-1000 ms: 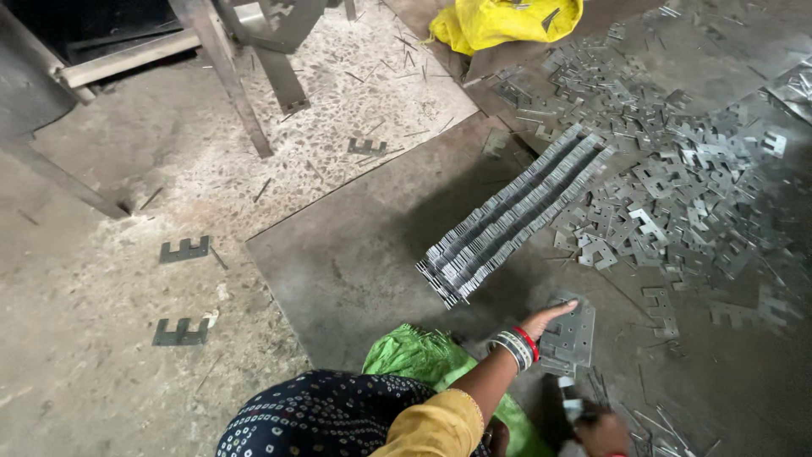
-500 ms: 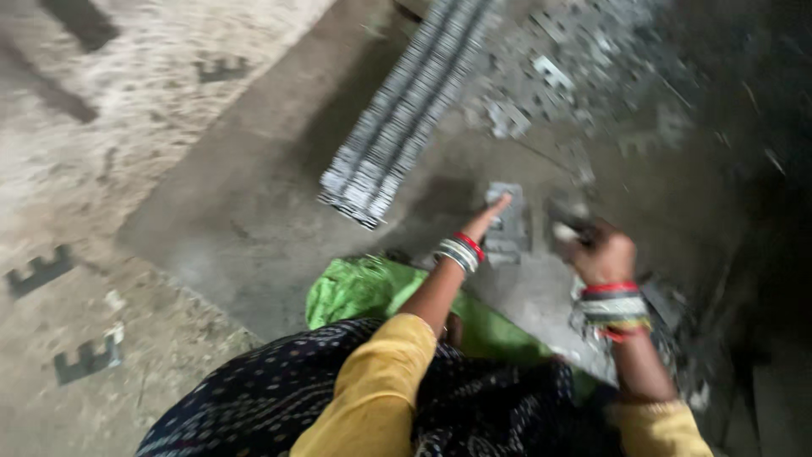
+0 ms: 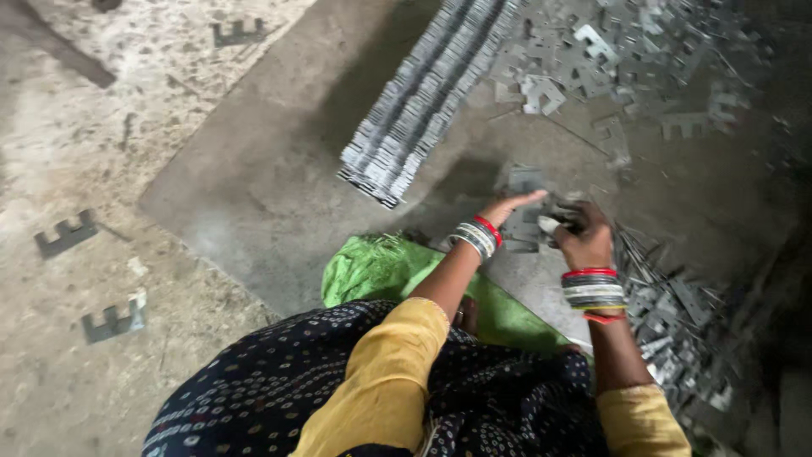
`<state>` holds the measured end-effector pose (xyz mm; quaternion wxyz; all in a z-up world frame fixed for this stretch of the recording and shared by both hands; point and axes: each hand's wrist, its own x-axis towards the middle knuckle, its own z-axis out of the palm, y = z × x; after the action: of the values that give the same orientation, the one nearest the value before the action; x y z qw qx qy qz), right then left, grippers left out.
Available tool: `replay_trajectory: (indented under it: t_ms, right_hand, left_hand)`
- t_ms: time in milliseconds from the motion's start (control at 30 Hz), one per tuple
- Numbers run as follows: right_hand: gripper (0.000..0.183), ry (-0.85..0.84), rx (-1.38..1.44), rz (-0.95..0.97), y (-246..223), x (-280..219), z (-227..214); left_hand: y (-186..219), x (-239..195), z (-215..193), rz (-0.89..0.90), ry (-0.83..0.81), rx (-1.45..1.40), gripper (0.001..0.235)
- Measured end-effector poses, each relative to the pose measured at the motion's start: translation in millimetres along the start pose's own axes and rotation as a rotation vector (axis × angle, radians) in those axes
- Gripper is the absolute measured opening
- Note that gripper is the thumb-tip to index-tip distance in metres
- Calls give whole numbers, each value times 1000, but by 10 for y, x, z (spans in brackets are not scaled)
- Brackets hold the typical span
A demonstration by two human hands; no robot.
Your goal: The person gathers metal plates from a pile on the floor, aligns them into small stacks by hand, and places the stacks together onto a larger column.
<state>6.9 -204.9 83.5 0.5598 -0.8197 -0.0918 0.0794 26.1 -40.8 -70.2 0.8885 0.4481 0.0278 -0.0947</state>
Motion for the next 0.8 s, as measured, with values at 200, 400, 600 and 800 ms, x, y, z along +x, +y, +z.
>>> replay_trajectory:
  t_ms: [200,400,600,800]
  right_hand:
    - [32,230,-520,-282,-414,-260,151]
    - [43,227,-877,-145,-827,-148,496]
    - [40,291,-862,-155,-759,-101,574]
    - [40,291,-811,-112,-789,-147,707]
  left_hand:
    - [117,37,114,-41,216,-445,80]
    - [117,108,210,-58,209,-602,90]
    - [96,82,347,-51,151,-641,87]
    - [244,7,427,-109,253,-534,87]
